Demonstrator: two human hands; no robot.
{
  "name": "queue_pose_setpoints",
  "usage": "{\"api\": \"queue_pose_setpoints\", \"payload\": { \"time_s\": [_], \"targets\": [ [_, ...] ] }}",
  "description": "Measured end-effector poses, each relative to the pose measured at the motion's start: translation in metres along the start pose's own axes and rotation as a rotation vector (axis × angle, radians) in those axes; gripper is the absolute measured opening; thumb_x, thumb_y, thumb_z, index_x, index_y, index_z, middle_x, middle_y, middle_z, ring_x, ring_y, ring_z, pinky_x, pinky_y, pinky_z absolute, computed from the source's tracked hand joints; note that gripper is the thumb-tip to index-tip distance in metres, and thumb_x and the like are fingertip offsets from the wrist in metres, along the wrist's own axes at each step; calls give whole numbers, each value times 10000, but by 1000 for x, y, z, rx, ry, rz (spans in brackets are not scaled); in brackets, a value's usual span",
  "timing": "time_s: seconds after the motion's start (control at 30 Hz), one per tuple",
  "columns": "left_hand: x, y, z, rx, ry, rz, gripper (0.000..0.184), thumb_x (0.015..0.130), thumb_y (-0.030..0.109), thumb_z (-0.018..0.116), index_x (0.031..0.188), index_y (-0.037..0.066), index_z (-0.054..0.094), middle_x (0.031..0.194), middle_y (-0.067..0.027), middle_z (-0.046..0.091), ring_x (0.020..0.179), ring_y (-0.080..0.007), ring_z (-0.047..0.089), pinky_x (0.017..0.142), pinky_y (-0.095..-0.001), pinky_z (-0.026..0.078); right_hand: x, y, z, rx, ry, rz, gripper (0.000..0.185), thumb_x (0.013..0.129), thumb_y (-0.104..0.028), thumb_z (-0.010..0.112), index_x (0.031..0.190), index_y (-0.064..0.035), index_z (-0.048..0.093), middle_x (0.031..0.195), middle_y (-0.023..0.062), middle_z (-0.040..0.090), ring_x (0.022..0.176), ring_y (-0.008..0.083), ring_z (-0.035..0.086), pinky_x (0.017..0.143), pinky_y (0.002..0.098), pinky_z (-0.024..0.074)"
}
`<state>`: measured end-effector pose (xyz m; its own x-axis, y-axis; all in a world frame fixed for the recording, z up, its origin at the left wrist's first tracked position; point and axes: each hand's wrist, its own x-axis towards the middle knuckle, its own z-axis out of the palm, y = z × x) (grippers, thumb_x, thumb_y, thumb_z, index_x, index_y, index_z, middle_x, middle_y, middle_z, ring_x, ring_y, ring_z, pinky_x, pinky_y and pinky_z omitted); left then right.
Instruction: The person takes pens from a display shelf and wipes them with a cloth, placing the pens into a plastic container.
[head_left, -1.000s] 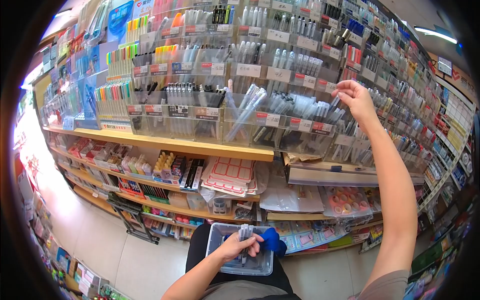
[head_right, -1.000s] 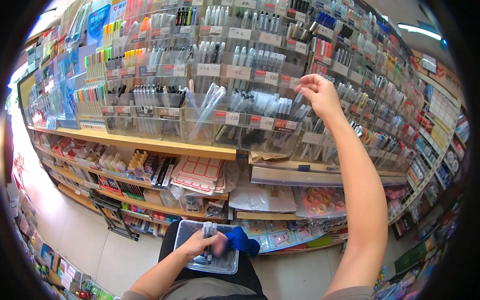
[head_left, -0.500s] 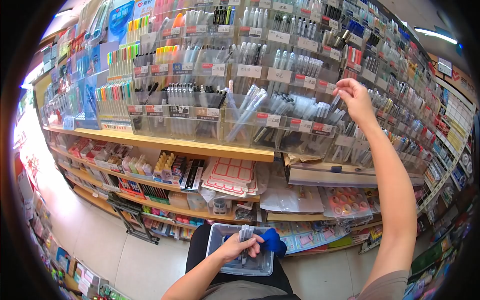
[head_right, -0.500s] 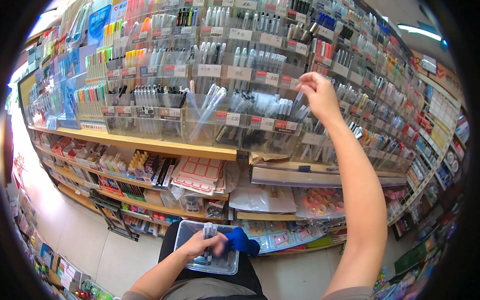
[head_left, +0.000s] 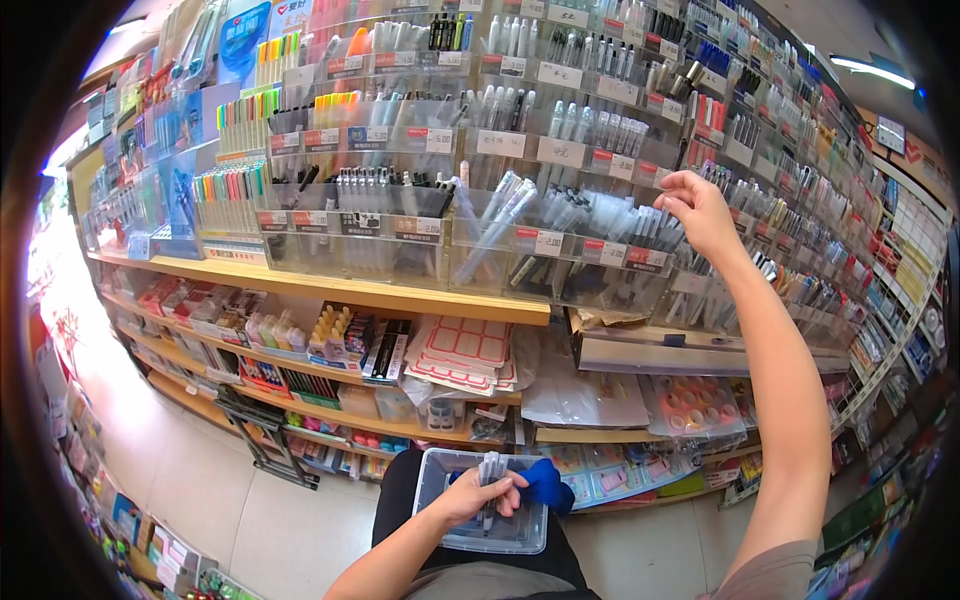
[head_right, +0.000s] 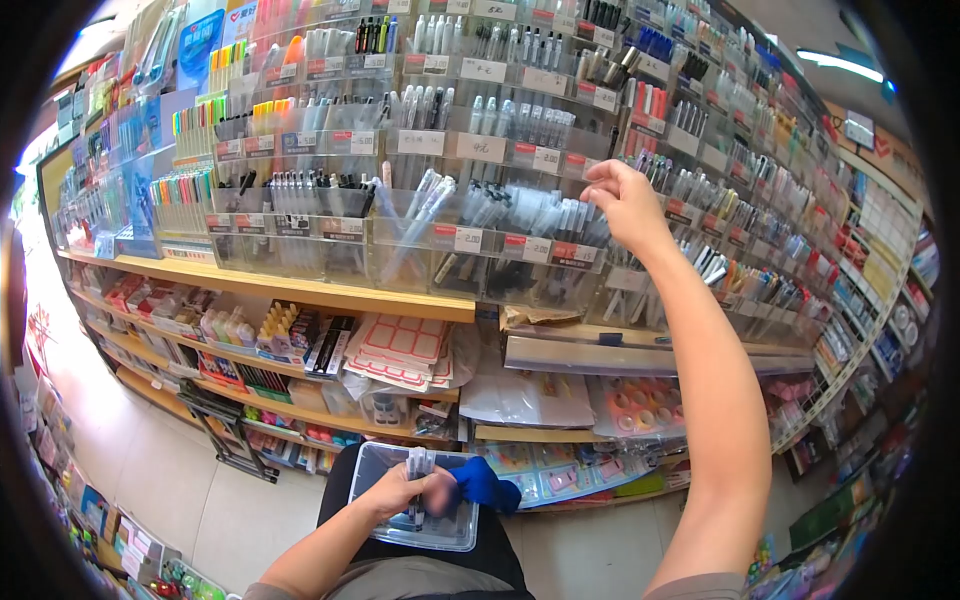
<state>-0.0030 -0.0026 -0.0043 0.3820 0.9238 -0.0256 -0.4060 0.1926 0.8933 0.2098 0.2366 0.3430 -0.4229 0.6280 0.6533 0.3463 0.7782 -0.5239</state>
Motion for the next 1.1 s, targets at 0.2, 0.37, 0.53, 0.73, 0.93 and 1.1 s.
{"api": "queue_pose_setpoints", "payload": {
  "time_s": [0.2,0.37,0.53,0.73,0.93,1.1],
  "targets": [
    [1,2,3,-5,0,1,280,909,232,502,1044,-8,551,784,-63,607,660,-116,589,625,-223,463,-5,4,2,-24,-8,14,202,799,29,526,1000,43,520,863,106,624,819,137,599,733,255,452],
    [0,2,4,-3,4,-9,288,904,241,511,1043,-8,554,784,-61,607,659,-114,589,623,-222,463,-11,-1,3,-89,-15,28,192,794,21,544,986,42,535,868,105,629,820,139,600,738,258,456],
    [0,0,3,9,5,-5,290,904,244,512,1042,-7,555,785,-61,607,662,-113,590,623,-222,462,-8,5,-8,3,94,-17,156,796,-3,564,947,35,562,845,89,634,800,138,598,729,259,460],
    [1,1,5,-3,-1,-7,284,909,240,503,1042,-6,553,788,-64,607,666,-116,589,624,-226,465,-15,21,-18,-376,110,108,108,759,-88,636,810,6,624,717,83,627,672,141,582,637,276,456],
    [-1,3,6,-12,7,-30,282,909,232,503,1045,-10,551,789,-65,606,663,-118,589,632,-228,469,-9,19,-16,-145,192,68,59,745,-39,649,767,9,622,648,17,595,603,82,525,569,238,425],
    [-1,3,9,-27,23,-35,270,903,233,509,1031,1,562,734,-60,595,652,-130,577,630,-251,451,-6,-1,-17,6,195,87,63,752,-18,642,808,-8,616,717,0,599,655,61,523,608,217,421]
  ]
}}
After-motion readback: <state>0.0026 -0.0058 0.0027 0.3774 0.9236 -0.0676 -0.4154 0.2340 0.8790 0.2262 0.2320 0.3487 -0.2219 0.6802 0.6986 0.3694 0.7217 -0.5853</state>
